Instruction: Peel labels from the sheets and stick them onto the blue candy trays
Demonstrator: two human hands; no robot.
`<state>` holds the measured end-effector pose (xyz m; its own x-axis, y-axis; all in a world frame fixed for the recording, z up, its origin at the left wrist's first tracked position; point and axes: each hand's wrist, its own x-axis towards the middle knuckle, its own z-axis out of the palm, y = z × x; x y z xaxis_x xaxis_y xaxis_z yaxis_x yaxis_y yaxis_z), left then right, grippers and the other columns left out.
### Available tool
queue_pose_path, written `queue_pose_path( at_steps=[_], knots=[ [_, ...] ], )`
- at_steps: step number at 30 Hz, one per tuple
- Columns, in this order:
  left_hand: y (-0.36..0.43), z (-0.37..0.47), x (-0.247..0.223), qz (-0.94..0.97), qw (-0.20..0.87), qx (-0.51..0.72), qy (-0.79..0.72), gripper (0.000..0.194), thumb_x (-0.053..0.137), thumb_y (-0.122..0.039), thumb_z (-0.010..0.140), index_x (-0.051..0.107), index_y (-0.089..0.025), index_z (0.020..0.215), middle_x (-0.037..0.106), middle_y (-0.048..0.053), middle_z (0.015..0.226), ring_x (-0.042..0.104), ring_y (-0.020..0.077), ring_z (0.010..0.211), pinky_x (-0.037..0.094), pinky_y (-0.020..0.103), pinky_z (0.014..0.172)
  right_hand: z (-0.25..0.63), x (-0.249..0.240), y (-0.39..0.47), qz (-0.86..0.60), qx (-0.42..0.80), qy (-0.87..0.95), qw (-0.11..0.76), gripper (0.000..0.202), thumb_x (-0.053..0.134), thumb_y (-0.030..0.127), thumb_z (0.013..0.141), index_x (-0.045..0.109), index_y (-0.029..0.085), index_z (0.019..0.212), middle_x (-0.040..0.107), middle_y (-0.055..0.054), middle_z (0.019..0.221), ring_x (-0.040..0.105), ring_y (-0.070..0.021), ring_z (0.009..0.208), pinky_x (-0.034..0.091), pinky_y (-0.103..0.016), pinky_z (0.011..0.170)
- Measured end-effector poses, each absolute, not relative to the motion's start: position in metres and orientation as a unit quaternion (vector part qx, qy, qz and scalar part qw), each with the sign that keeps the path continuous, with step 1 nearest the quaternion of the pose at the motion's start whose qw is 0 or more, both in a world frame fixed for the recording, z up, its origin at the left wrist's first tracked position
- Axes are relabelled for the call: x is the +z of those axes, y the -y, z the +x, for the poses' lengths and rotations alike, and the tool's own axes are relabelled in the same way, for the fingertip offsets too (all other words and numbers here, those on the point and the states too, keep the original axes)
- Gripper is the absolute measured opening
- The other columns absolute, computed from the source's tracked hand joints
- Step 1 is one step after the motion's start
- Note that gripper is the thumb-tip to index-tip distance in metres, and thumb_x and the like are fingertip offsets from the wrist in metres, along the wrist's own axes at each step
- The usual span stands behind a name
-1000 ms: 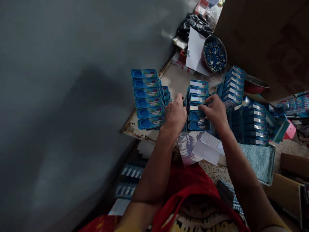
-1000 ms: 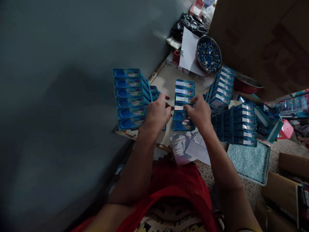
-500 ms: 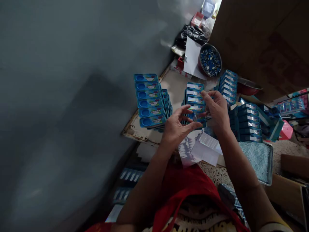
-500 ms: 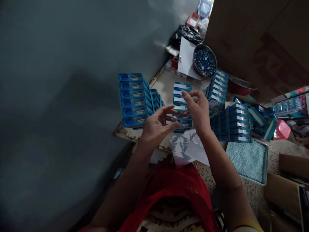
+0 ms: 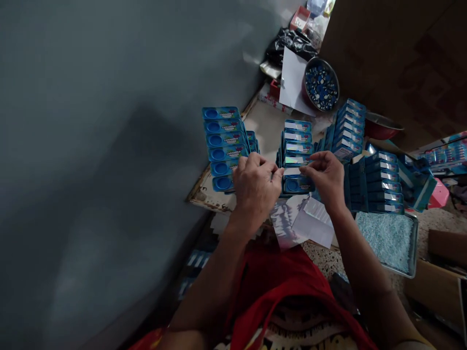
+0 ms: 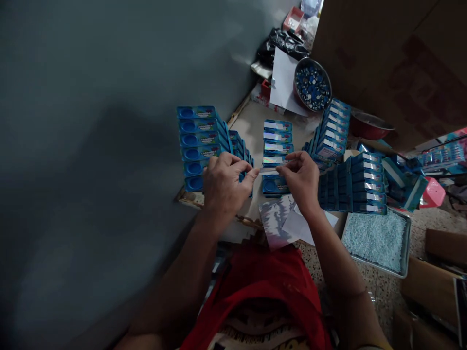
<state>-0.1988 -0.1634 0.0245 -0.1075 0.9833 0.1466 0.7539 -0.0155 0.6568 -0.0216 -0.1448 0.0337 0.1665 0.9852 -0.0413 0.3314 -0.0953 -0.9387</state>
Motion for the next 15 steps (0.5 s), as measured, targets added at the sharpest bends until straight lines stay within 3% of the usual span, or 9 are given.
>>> queue_pose_path(
  at_steps=[5,10,12,15],
  knots=[
    [0.163,-0.194,0.018,0.654,0.144,0.247,-0.701,0.016,0.069,-0.034,0.091,0.076,-0.023,0.082,0.066,0.011,0.107,0.058,0.0344,0.113,0.049,0.051,0.097,-0.030,0.030,0.145,-0.682,0.301,0.563,0.357,0.021,0.072,0.026,0.079,0.063,0.024,0.098,0.068,0.005,0.075,0.062,-0.0157,0.069,0.047,-0.030,0.069],
    [0.164,-0.193,0.016,0.666,0.131,0.235,-0.695,0.016,0.068,-0.034,0.092,0.076,-0.024,0.084,0.065,0.012,0.109,0.055,0.0361,0.119,0.045,0.057,0.104,-0.023,0.030,0.144,-0.678,0.294,0.590,0.325,0.029,0.074,0.024,0.078,0.058,0.026,0.103,0.064,0.001,0.084,0.063,-0.0206,0.085,0.049,-0.033,0.076],
    [0.164,-0.190,0.017,0.670,0.129,0.228,-0.695,0.015,0.067,-0.033,0.093,0.076,-0.023,0.086,0.065,0.013,0.113,0.053,0.0382,0.124,0.043,0.060,0.107,-0.019,0.027,0.138,-0.671,0.308,0.593,0.323,0.037,0.079,0.025,0.077,0.056,0.026,0.105,0.062,0.000,0.090,0.062,-0.0224,0.092,0.051,-0.034,0.078],
    [0.163,-0.181,0.019,0.668,0.136,0.228,-0.696,0.015,0.065,-0.031,0.093,0.073,-0.022,0.102,0.064,0.016,0.124,0.051,0.0411,0.129,0.039,0.064,0.110,-0.007,0.014,0.128,-0.641,0.388,0.572,0.334,0.042,0.084,0.032,0.078,0.054,0.026,0.108,0.056,0.002,0.088,0.060,-0.0189,0.086,0.052,-0.031,0.076]
  ],
)
